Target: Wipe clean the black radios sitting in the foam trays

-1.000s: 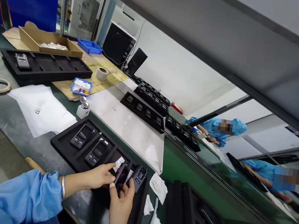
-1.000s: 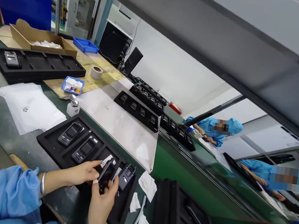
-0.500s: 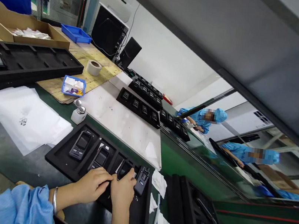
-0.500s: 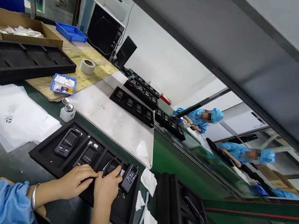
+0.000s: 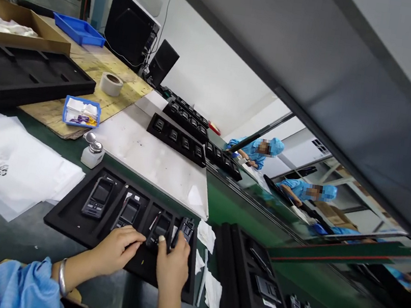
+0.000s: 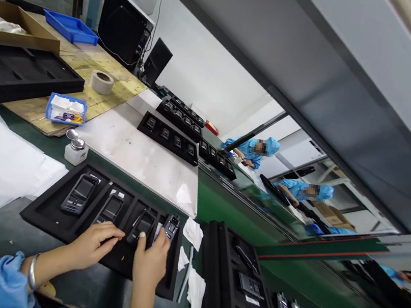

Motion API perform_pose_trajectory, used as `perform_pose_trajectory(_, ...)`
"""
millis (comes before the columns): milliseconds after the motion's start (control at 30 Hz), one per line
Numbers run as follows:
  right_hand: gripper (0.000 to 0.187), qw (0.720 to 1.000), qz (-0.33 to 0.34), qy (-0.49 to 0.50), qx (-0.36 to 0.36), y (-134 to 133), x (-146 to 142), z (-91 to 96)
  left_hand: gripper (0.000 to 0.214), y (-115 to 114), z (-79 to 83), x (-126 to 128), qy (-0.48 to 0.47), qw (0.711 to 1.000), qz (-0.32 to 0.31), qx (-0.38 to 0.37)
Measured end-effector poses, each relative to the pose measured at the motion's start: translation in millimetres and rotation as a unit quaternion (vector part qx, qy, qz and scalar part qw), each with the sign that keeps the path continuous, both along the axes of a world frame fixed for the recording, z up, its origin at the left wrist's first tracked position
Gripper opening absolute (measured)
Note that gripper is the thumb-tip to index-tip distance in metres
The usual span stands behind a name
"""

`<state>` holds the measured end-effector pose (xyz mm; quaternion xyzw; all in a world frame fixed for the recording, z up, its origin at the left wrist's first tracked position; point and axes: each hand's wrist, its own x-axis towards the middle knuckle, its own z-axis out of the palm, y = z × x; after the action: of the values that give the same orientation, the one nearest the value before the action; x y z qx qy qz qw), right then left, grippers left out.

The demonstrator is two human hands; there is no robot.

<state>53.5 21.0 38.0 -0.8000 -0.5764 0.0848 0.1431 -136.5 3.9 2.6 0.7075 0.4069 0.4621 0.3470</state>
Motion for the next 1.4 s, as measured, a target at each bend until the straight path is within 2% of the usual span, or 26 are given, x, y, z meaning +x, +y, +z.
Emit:
perform_pose_trajectory(100, 0.066, 0.997, -0.058, -0.016, 0.046, 3.6, 29.6, -0.1, 0.028, 0.3, -1.0, 0.5, 0.001, 1.000, 0.002, -0.004)
perform_pose_trajectory(167, 0.069, 0.997, -0.064, -0.021, 0.049, 10.6, 41.5, -2.9, 0.029, 0.3, -0.6, 0.9, 0.005, 1.000, 0.002, -0.005)
perform_pose_trajectory(400, 0.071, 0.999, -0.035, 0.024, 0.023, 36.6, 42.3, -10.6, 0.028, -1.7, 0.6, 3.3, 0.027, 1.000, 0.015, 0.001)
perform_pose_trajectory(533, 0.081, 0.994, -0.041, 0.100, 0.033, 46.1, 52.9, -7.0, 0.027, -3.4, 2.9, 4.5, 0.044, 0.998, 0.029, 0.016)
perform_pose_trajectory(633, 0.081, 0.976, -0.051, 0.209, 0.043, 44.4, 71.4, -4.1, 0.027, -2.7, 4.7, 4.3, 0.045, 0.998, 0.036, 0.002)
perform_pose_trajectory(700, 0.074, 0.954, -0.044, 0.292, 0.047, 33.6, 83.1, -2.6, 0.026, -1.2, 4.9, 5.8, 0.028, 0.998, 0.047, -0.035)
perform_pose_trajectory(767, 0.071, 0.916, -0.018, 0.396, 0.062, 14.5, 88.3, -1.6, 0.026, 0.5, 5.0, 11.4, -0.013, 0.993, 0.062, -0.095)
perform_pose_trajectory(833, 0.068, 0.845, 0.021, 0.528, 0.082, -9.3, 83.3, -1.3, 0.036, 1.1, 6.8, 22.9, -0.086, 0.980, 0.055, -0.171)
perform_pose_trajectory(900, 0.066, 0.765, 0.074, 0.632, 0.096, -31.8, 68.3, -1.9, 0.057, 0.1, 11.9, 38.6, -0.171, 0.952, 0.013, -0.253)
perform_pose_trajectory(933, 0.064, 0.741, 0.103, 0.656, 0.100, -41.2, 58.5, -2.6, 0.068, -1.2, 16.0, 46.8, -0.208, 0.934, -0.015, -0.290)
perform_pose_trajectory(967, 0.062, 0.735, 0.132, 0.657, 0.102, -48.9, 48.1, -3.5, 0.076, -2.8, 20.8, 54.4, -0.238, 0.917, -0.042, -0.316)
perform_pose_trajectory(1033, 0.059, 0.744, 0.182, 0.634, 0.107, -60.2, 29.7, -6.2, 0.079, -6.3, 32.0, 65.7, -0.271, 0.894, -0.075, -0.348)
perform_pose_trajectory(1100, 0.060, 0.764, 0.207, 0.602, 0.101, -68.0, 18.6, -9.4, 0.070, -9.6, 42.6, 70.3, -0.276, 0.885, -0.081, -0.367)
perform_pose_trajectory(1233, 0.062, 0.821, 0.238, 0.511, 0.088, -75.0, 26.9, -12.3, 0.058, -14.1, 54.8, 64.4, -0.288, 0.859, -0.076, -0.417)
perform_pose_trajectory(1333, 0.057, 0.899, 0.260, 0.320, 0.147, -63.0, 53.7, -11.0, 0.060, -15.4, 56.9, 57.0, -0.314, 0.843, -0.078, -0.430)
perform_pose_trajectory(1400, 0.054, 0.940, 0.266, 0.153, 0.147, -46.3, 72.6, -10.6, 0.061, -15.2, 56.3, 53.2, -0.316, 0.844, -0.068, -0.428)
